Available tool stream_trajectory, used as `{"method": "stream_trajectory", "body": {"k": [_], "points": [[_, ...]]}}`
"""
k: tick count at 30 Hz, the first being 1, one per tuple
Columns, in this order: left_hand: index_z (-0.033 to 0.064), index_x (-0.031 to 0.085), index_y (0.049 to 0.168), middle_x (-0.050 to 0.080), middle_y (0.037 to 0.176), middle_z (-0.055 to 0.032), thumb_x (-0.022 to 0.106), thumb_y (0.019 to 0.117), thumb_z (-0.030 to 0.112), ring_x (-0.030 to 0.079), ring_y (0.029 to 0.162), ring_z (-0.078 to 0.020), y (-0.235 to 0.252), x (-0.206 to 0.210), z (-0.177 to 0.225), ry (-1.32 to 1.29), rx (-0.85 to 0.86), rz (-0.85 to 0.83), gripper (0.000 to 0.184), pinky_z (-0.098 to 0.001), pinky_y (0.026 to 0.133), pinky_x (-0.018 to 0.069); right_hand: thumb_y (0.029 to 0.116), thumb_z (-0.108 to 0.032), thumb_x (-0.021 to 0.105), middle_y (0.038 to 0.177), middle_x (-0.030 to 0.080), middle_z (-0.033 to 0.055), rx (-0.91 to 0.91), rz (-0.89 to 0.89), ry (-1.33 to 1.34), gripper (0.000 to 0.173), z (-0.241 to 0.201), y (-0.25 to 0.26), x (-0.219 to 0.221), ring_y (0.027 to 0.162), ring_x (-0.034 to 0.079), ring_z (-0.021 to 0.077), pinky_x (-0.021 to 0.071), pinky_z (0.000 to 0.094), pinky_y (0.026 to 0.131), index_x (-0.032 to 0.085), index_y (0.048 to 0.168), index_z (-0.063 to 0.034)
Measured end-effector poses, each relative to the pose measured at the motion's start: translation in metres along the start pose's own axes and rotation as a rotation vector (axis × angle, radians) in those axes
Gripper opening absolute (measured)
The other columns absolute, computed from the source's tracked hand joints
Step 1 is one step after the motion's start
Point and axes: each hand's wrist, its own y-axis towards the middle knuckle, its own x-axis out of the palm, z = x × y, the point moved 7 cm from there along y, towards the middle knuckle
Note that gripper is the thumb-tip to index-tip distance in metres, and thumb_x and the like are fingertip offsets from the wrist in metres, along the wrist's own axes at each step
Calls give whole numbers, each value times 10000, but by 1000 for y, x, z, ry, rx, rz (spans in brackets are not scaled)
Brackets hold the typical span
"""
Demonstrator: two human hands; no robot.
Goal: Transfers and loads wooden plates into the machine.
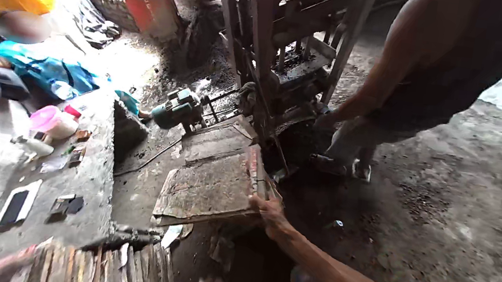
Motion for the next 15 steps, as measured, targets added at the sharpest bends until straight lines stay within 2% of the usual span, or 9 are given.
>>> {"method": "stream_trajectory", "body": {"k": [2, 3, 5, 6, 8, 9, 11, 13, 15], "points": [[91, 474, 1447, 669, 1271, -146, 306, 1051, 662, 668, 1135, -290, 1, 26, 31, -170, 69, -70, 715, -508, 951, 572, 942, -139, 725, 974, 737, 167, 29, -27, -10, 343, 9, -62, -21, 846, 734, 269, 638, 459, 750, 629, 1233, 14], [96, 428, 1494, 648, 1325, -185, 275, 1015, 732, 662, 1170, -338, -6, 36, 46, -261, 68, -35, 811, -554, 956, 571, 950, -141, 716, 995, 733, 180, 46, -42, -23, 365, 16, -90, -30, 861, 734, 281, 638, 469, 757, 609, 1260, 18], [187, 445, 1504, 642, 1351, -136, 343, 965, 781, 648, 1196, -315, -16, 51, 69, -437, 68, 94, 808, -586, 953, 562, 930, -150, 727, 1042, 726, 193, 11, -101, -60, 441, 21, -130, -44, 904, 737, 299, 644, 486, 792, 576, 1305, 24], [212, 465, 1494, 629, 1377, -106, 398, 991, 720, 623, 1242, -292, -23, 49, 69, -518, 61, 165, 718, -593, 986, 541, 890, -164, 756, 1048, 726, 187, -21, -144, -71, 481, 27, -148, -50, 914, 735, 292, 640, 480, 809, 582, 1297, 25], [163, 533, 1419, 671, 1286, -109, 465, 1043, 564, 661, 1162, -265, -31, 38, 62, -557, 63, 268, 554, -553, 930, 572, 812, -217, 821, 1029, 739, 172, -69, -218, -124, 545, 36, -170, -61, 904, 745, 277, 647, 459, 808, 615, 1256, 22], [138, 554, 1386, 692, 1230, -112, 478, 1057, 505, 686, 1105, -251, -33, 33, 64, -531, 94, 286, 498, -521, 894, 591, 801, -240, 842, 1029, 744, 158, -80, -247, -188, 557, 38, -174, -66, 910, 745, 263, 646, 443, 817, 629, 1249, 11], [96, 553, 1389, 698, 1217, -126, 514, 1070, 410, 697, 1085, -240, -42, 23, 80, -445, 201, 287, 450, -491, 905, 599, 792, -280, 863, 1041, 744, 109, -143, -227, -432, 583, 32, -174, -81, 908, 741, 220, 646, 402, 804, 628, 1272, -46], [61, 549, 1382, 702, 1191, -144, 544, 1070, 345, 708, 1056, -238, -52, 20, 107, -354, 326, 264, 422, -478, 893, 611, 811, -357, 843, 1112, 690, 111, -332, -135, -702, 653, 2, -169, -95, 946, 700, 215, 617, 422, 801, 558, 1317, -59], [19, 555, 1362, 709, 1163, -175, 567, 1064, 299, 723, 1026, -259, -57, 26, 133, -292, 445, 197, 410, -481, 876, 624, 838, -423, 804, 1292, 615, 199, -602, -60, -829, 743, -50, -163, -99, 1132, 639, 298, 572, 497, 900, 515, 1390, -20]]}}
